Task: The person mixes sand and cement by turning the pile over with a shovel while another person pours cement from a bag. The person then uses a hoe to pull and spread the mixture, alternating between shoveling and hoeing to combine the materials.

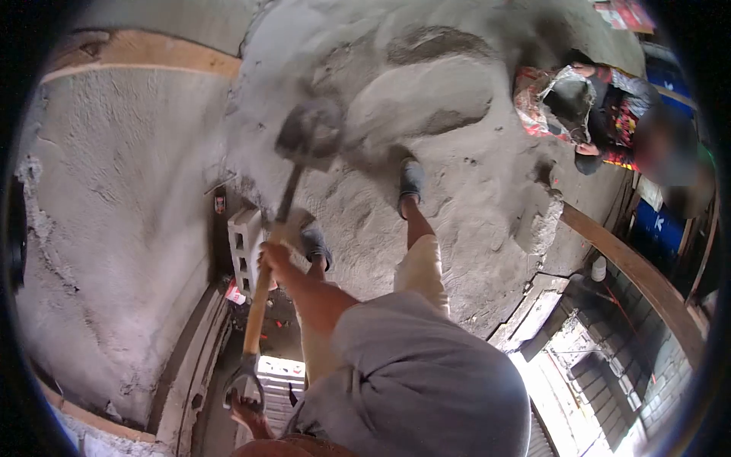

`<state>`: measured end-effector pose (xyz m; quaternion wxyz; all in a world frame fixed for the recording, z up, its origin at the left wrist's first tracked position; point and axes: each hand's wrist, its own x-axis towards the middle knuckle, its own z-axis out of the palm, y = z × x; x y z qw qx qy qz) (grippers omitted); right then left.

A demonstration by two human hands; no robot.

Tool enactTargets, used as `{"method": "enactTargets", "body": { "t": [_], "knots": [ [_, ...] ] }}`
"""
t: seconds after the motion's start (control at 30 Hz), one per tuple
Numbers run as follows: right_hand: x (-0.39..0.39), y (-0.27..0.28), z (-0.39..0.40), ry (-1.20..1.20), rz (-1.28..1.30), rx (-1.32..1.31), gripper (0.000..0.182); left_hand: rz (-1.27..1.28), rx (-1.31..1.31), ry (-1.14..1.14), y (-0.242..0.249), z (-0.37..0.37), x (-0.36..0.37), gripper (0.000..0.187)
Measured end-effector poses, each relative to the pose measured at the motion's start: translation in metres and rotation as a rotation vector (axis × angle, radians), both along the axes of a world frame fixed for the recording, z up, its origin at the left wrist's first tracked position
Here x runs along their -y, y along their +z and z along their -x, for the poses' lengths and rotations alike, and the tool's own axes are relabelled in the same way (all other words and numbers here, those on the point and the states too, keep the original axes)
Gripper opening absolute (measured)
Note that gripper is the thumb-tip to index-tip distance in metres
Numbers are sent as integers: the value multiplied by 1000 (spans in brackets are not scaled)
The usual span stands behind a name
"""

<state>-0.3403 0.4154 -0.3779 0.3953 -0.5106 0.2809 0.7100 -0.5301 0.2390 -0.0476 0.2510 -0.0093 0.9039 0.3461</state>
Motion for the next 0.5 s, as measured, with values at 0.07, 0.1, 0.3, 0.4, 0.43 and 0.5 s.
{"method": "enactTargets", "body": {
  "t": [0.07,0.1,0.3,0.4,0.43,0.5],
  "knots": [
    [-18,11,50,60,108,-150,18,33,-180,-117,15,7,-1,19],
    [-20,3,72,-11,92,-229,18,42,-211,-159,8,30,10,18],
    [-112,-44,0,-30,-9,-121,10,44,-269,-308,-56,11,-129,19],
    [-161,-106,-110,-315,-131,-120,10,-17,-129,-443,-134,-6,-216,20],
    [-179,-111,-158,-254,-115,-119,13,-50,-111,-510,-155,-40,-249,22],
    [-199,-131,-228,-356,-46,-24,16,87,-63,-575,-189,-93,-285,18]
  ]
}}
